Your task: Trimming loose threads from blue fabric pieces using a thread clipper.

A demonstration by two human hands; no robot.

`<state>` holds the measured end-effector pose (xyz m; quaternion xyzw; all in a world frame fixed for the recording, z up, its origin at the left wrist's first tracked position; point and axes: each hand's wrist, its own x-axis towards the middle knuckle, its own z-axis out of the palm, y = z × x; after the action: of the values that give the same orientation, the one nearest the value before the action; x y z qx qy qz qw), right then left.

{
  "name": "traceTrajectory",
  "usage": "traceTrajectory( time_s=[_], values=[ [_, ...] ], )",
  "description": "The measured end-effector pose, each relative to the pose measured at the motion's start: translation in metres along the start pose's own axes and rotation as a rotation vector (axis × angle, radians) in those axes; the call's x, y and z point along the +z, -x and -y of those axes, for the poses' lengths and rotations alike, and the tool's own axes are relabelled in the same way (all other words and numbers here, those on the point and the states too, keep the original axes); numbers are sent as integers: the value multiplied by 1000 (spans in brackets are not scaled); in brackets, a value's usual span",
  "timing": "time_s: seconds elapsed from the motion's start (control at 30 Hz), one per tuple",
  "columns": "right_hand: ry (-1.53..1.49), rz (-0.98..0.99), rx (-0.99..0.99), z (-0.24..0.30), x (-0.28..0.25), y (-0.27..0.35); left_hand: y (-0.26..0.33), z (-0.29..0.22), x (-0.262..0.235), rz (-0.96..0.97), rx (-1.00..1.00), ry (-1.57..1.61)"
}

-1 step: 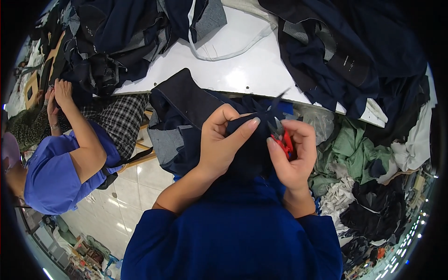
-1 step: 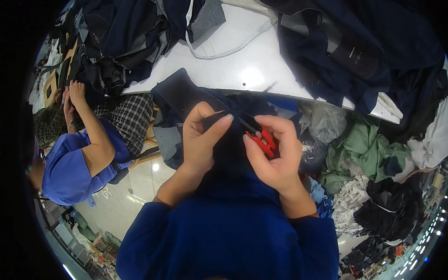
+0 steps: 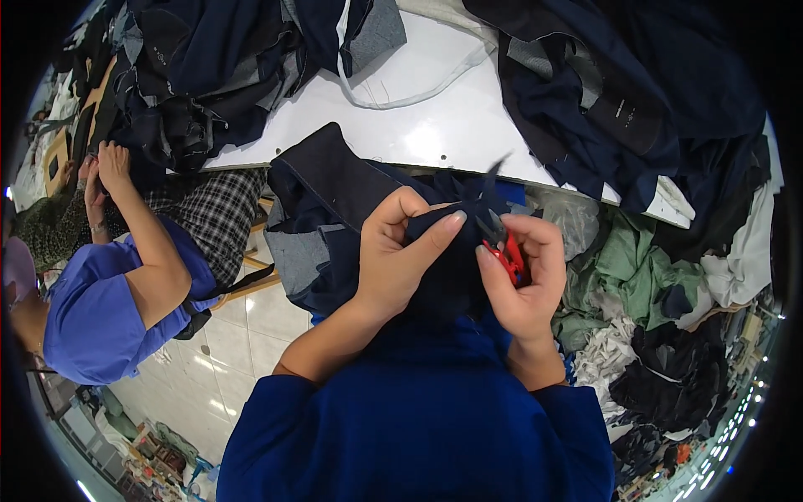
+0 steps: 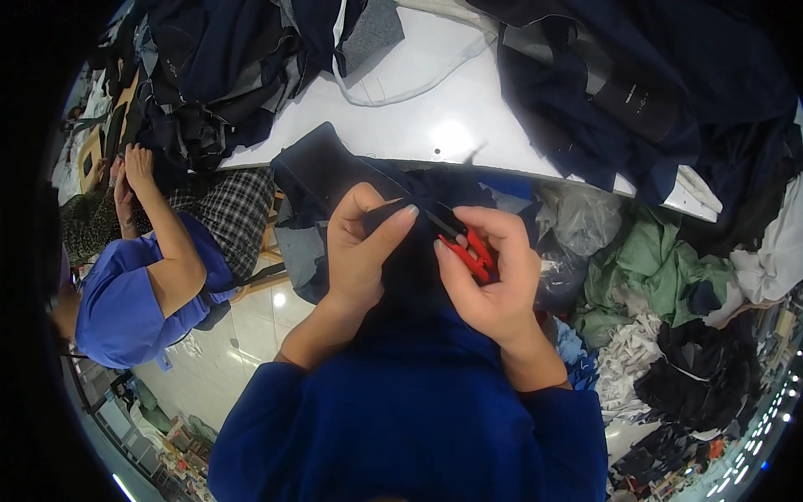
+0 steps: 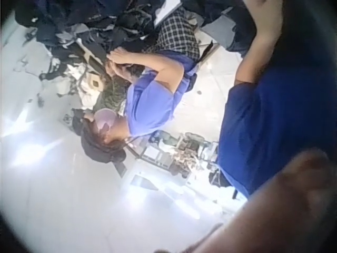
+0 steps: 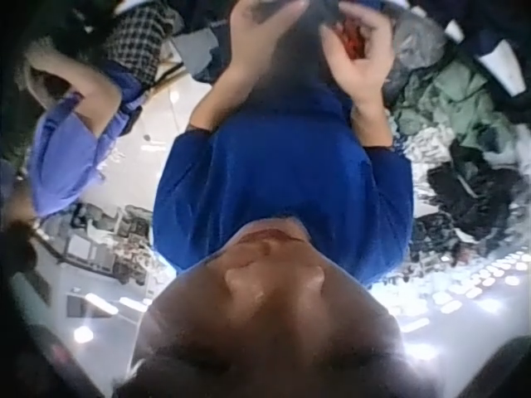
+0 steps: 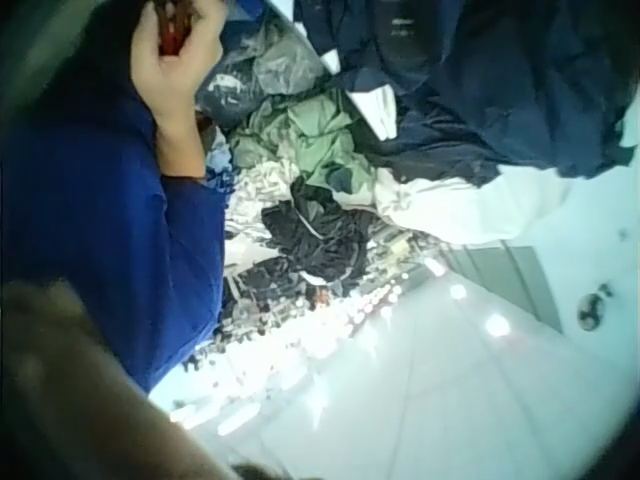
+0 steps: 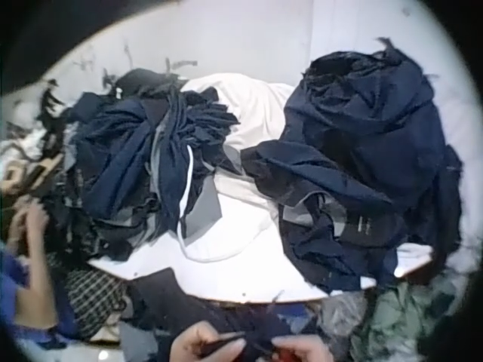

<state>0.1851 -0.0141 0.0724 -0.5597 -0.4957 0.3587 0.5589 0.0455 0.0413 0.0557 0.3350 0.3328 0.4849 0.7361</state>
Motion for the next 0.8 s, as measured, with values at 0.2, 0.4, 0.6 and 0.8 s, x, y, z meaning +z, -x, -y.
traceTrajectory(
  time_s=[0.2,0.4,0.6,0.8],
  values=[
    [71,-43,-4,-3,3,-3,-1,2,0,1,30,-21],
    [98,-42,-8,-3,4,-6,-2,6,-3,20,99,-84],
    [104,-47,-13,-3,5,-7,-2,6,-5,19,202,-254],
    [104,-54,-5,-2,6,-7,-3,8,-5,-3,311,-372]
  ],
)
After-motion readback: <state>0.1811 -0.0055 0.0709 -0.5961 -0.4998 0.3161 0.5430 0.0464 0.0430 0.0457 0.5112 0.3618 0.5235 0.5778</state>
